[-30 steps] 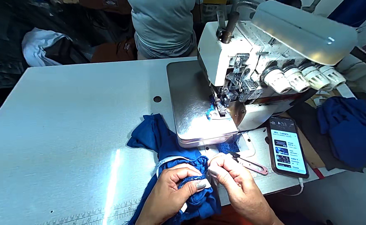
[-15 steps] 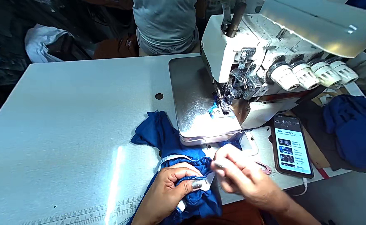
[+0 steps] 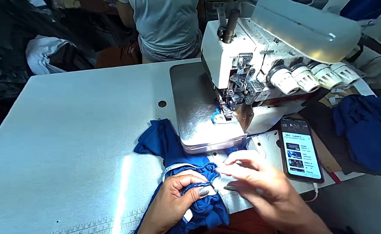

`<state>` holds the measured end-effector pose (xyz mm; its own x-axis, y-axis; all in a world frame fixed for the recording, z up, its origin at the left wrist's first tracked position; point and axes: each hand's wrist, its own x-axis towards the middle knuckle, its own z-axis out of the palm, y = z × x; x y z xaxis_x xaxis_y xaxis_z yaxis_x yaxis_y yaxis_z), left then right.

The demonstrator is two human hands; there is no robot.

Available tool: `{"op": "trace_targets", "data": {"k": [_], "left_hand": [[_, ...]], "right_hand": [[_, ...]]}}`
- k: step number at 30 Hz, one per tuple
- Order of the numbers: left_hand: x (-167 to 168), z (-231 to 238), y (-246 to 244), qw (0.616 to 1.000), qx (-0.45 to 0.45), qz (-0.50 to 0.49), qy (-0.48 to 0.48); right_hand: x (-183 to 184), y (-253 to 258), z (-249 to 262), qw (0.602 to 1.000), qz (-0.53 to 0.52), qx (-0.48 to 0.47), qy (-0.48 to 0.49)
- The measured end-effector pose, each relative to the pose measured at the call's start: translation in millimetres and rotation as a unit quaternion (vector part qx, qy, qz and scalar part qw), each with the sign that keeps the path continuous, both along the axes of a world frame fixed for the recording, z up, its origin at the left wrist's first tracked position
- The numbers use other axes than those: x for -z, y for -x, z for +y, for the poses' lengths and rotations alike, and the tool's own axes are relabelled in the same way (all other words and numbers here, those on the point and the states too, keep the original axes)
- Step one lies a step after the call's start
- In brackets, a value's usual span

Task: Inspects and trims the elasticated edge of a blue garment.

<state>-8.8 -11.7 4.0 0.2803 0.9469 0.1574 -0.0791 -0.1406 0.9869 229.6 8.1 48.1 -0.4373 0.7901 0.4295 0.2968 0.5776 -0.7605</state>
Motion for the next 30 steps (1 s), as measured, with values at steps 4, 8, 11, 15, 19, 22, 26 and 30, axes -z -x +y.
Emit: {"op": "trace_targets", "data": {"k": [4, 8, 11, 15, 19, 22, 26, 30], "left_hand": [[0.0, -0.1, 0.3, 1.0, -0.002, 0.004, -0.004], [-0.1, -0.7, 0.4, 1.0, -0.002, 0.006, 0.0], [0.9, 0.2, 0.0, 1.0, 0.002, 0.006, 0.003], [0.9, 1.0, 0.1, 1.0, 0.014, -0.001, -0.004], [2.4, 2.1, 1.0, 0.999, 0.033, -0.009, -0.009], [2.1, 1.8, 2.3, 0.999, 0.051, -0.014, -0.007], [2.6, 1.8, 4.3, 0.998, 0.058, -0.016, -0.012], [3.0, -0.6, 9.9, 0.998, 0.056, -0.008, -0.029]], "right_hand": [[4.7, 16.7, 1.6, 0.987, -0.12, -0.02, -0.107], [2.8, 16.6, 2.4, 0.977, -0.162, 0.014, -0.137], [1.4, 11.4, 0.1, 0.994, -0.094, -0.018, -0.049], [-0.3, 12.4, -0.4, 0.985, 0.041, -0.097, 0.135], [0.8, 16.2, 2.5, 0.932, 0.135, -0.176, 0.288], [1.1, 21.0, 3.7, 0.909, 0.146, -0.193, 0.339], [1.6, 30.8, 1.7, 0.958, 0.085, -0.177, 0.209], [-3.8, 22.5, 8.2, 0.978, -0.078, -0.184, -0.05]]}}
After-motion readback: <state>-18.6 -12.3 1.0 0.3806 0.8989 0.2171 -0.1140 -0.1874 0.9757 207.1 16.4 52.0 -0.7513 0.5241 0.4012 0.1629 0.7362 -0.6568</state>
